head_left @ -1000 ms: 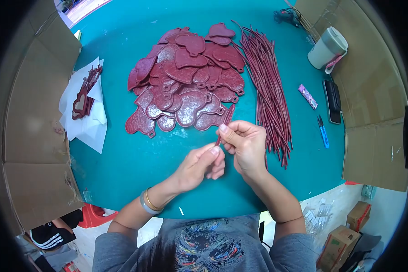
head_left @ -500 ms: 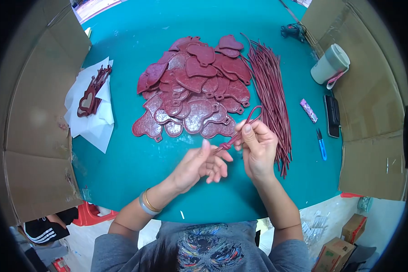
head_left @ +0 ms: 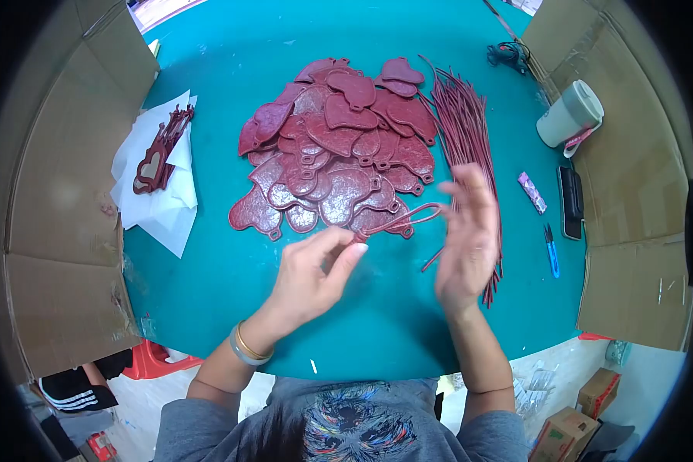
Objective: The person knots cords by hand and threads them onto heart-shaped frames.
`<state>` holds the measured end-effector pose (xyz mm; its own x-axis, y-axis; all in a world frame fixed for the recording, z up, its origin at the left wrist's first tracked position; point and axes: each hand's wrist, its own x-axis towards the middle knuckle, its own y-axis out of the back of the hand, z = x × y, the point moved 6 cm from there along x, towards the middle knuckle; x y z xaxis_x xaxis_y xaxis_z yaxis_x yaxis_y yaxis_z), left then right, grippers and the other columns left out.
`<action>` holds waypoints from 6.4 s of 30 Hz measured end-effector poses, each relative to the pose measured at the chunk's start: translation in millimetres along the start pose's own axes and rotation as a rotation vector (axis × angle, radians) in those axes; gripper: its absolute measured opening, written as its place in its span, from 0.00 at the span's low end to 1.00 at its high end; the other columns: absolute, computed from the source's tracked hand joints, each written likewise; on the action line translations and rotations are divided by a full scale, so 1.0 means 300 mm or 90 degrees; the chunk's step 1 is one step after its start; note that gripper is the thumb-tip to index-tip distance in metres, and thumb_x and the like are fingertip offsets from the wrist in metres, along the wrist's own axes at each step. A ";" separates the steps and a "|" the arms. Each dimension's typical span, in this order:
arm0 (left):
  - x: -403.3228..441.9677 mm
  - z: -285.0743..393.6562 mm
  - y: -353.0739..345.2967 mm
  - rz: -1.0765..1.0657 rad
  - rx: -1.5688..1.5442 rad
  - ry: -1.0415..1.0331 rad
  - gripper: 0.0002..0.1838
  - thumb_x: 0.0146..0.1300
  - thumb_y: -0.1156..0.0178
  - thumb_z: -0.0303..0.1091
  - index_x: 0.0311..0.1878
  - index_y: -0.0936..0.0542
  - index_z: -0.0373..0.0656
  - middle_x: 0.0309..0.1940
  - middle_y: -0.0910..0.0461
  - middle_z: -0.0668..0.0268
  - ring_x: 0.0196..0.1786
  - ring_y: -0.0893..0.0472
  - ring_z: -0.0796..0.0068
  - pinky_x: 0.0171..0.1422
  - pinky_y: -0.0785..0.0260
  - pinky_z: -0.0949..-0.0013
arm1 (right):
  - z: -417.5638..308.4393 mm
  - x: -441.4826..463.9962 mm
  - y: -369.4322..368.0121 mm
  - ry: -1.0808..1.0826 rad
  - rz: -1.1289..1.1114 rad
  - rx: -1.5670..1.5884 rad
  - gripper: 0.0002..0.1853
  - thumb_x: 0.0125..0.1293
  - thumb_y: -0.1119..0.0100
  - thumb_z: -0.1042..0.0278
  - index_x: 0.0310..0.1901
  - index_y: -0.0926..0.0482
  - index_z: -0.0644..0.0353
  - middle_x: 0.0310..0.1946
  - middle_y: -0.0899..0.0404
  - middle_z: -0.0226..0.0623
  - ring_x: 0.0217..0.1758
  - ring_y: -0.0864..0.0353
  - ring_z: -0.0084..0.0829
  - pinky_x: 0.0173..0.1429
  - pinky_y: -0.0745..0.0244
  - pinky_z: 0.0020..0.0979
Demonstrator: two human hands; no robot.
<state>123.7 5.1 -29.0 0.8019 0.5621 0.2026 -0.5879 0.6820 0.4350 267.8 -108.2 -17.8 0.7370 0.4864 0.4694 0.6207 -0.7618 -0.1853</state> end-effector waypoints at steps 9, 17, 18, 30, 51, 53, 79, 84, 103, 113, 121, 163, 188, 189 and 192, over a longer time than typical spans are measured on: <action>0.013 -0.032 0.030 0.046 -0.157 -0.010 0.06 0.57 0.40 0.28 0.34 0.23 0.35 0.24 0.21 0.62 0.24 0.22 0.78 0.30 0.30 0.74 | 0.106 -0.119 -0.119 -0.451 -0.354 0.020 0.10 0.61 0.42 0.68 0.38 0.21 0.67 0.26 0.20 0.35 0.33 0.22 0.21 0.41 0.29 0.24; 0.006 -0.018 0.043 -0.029 -0.236 0.030 0.04 0.59 0.43 0.25 0.30 0.25 0.35 0.22 0.23 0.68 0.25 0.28 0.86 0.27 0.37 0.80 | 0.109 -0.151 -0.154 -0.514 -0.318 0.251 0.08 0.63 0.46 0.72 0.33 0.22 0.69 0.21 0.23 0.38 0.26 0.22 0.27 0.34 0.27 0.27; 0.002 -0.014 0.038 -0.008 -0.279 0.041 0.04 0.59 0.44 0.25 0.30 0.25 0.35 0.22 0.24 0.69 0.25 0.29 0.87 0.27 0.38 0.80 | 0.113 -0.157 -0.155 -0.513 -0.303 0.264 0.08 0.63 0.46 0.71 0.32 0.22 0.69 0.20 0.23 0.38 0.25 0.22 0.28 0.33 0.27 0.27; -0.011 -0.007 0.070 0.047 -0.338 0.032 0.03 0.59 0.44 0.21 0.29 0.26 0.36 0.21 0.27 0.73 0.24 0.33 0.90 0.26 0.43 0.82 | 0.060 -0.160 -0.148 -0.436 -0.295 0.140 0.08 0.61 0.42 0.71 0.32 0.19 0.68 0.19 0.22 0.33 0.23 0.24 0.21 0.31 0.30 0.23; 0.009 0.040 0.065 -0.082 -0.073 -0.024 0.07 0.62 0.45 0.31 0.34 0.24 0.36 0.23 0.23 0.66 0.27 0.24 0.81 0.31 0.32 0.75 | 0.041 -0.115 -0.127 -0.272 -0.262 -0.065 0.07 0.56 0.37 0.72 0.34 0.20 0.66 0.22 0.21 0.34 0.27 0.21 0.25 0.36 0.27 0.25; 0.009 0.036 0.058 -0.120 -0.105 0.000 0.07 0.62 0.44 0.31 0.33 0.25 0.36 0.24 0.23 0.67 0.26 0.25 0.82 0.31 0.32 0.77 | 0.076 -0.132 -0.130 -0.400 -0.277 0.078 0.08 0.57 0.38 0.72 0.35 0.21 0.67 0.23 0.21 0.34 0.28 0.21 0.23 0.36 0.26 0.24; -0.057 0.072 0.018 -0.204 -0.624 0.074 0.16 0.65 0.51 0.30 0.20 0.33 0.37 0.10 0.35 0.68 0.12 0.40 0.84 0.16 0.50 0.76 | -0.009 -0.129 -0.147 -0.416 -0.472 0.222 0.07 0.59 0.40 0.72 0.33 0.19 0.68 0.26 0.20 0.34 0.31 0.24 0.19 0.36 0.30 0.20; -0.013 0.019 0.068 -0.032 -0.524 0.056 0.10 0.66 0.50 0.33 0.39 0.28 0.34 0.20 0.25 0.66 0.21 0.30 0.83 0.25 0.38 0.79 | 0.032 -0.120 -0.127 -0.334 -0.274 0.253 0.06 0.60 0.41 0.74 0.36 0.21 0.68 0.27 0.22 0.36 0.28 0.25 0.22 0.30 0.32 0.21; -0.004 0.031 0.073 0.008 -0.281 0.003 0.09 0.64 0.49 0.29 0.37 0.22 0.34 0.30 0.22 0.62 0.32 0.23 0.78 0.36 0.30 0.76 | 0.037 -0.119 -0.134 -0.241 -0.320 0.004 0.07 0.54 0.37 0.73 0.35 0.20 0.66 0.29 0.20 0.38 0.31 0.20 0.25 0.35 0.26 0.24; 0.009 0.109 0.025 -0.098 0.039 -0.190 0.21 0.58 0.41 0.40 0.50 0.26 0.35 0.33 0.23 0.61 0.33 0.24 0.71 0.34 0.32 0.72 | -0.092 -0.073 -0.141 0.133 -0.367 -0.315 0.08 0.47 0.37 0.78 0.31 0.23 0.65 0.26 0.24 0.38 0.28 0.22 0.36 0.30 0.27 0.33; -0.092 0.159 -0.022 -0.427 0.085 -0.348 0.11 0.55 0.39 0.34 0.26 0.29 0.40 0.20 0.33 0.64 0.23 0.30 0.68 0.27 0.36 0.67 | -0.169 -0.181 -0.144 0.026 -0.639 -0.292 0.03 0.55 0.45 0.75 0.28 0.29 0.63 0.17 0.33 0.36 0.19 0.28 0.36 0.20 0.35 0.36; -0.129 0.200 -0.002 -0.404 -0.358 -0.002 0.13 0.65 0.49 0.32 0.23 0.28 0.39 0.11 0.36 0.73 0.15 0.39 0.88 0.17 0.51 0.75 | -0.154 -0.184 -0.070 -0.616 -0.641 0.129 0.09 0.63 0.44 0.71 0.36 0.20 0.69 0.28 0.19 0.36 0.34 0.23 0.19 0.40 0.30 0.21; -0.015 0.149 0.016 -0.160 -0.121 -0.119 0.05 0.58 0.43 0.26 0.35 0.23 0.35 0.24 0.23 0.63 0.21 0.26 0.79 0.24 0.35 0.75 | -0.189 -0.106 -0.126 0.253 -0.363 -0.385 0.18 0.44 0.32 0.69 0.38 0.23 0.66 0.28 0.25 0.35 0.31 0.25 0.33 0.38 0.32 0.35; -0.015 0.152 0.020 -0.160 -0.115 -0.130 0.05 0.58 0.43 0.26 0.35 0.23 0.35 0.24 0.23 0.63 0.21 0.26 0.79 0.24 0.36 0.75 | -0.191 -0.109 -0.132 0.273 -0.364 -0.391 0.18 0.44 0.32 0.70 0.38 0.23 0.67 0.27 0.25 0.35 0.30 0.26 0.33 0.37 0.32 0.34; -0.020 0.143 0.015 -0.155 -0.077 -0.096 0.05 0.59 0.43 0.27 0.33 0.22 0.35 0.24 0.23 0.64 0.21 0.27 0.80 0.23 0.37 0.76 | -0.211 -0.113 -0.147 0.320 -0.364 -0.416 0.16 0.45 0.34 0.74 0.37 0.24 0.70 0.25 0.28 0.36 0.28 0.27 0.34 0.36 0.31 0.35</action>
<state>120.8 -15.4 9.3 0.9220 0.3062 0.2372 -0.3782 0.8439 0.3805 198.5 -118.1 29.0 0.0815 0.7309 0.6776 0.4671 -0.6286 0.6219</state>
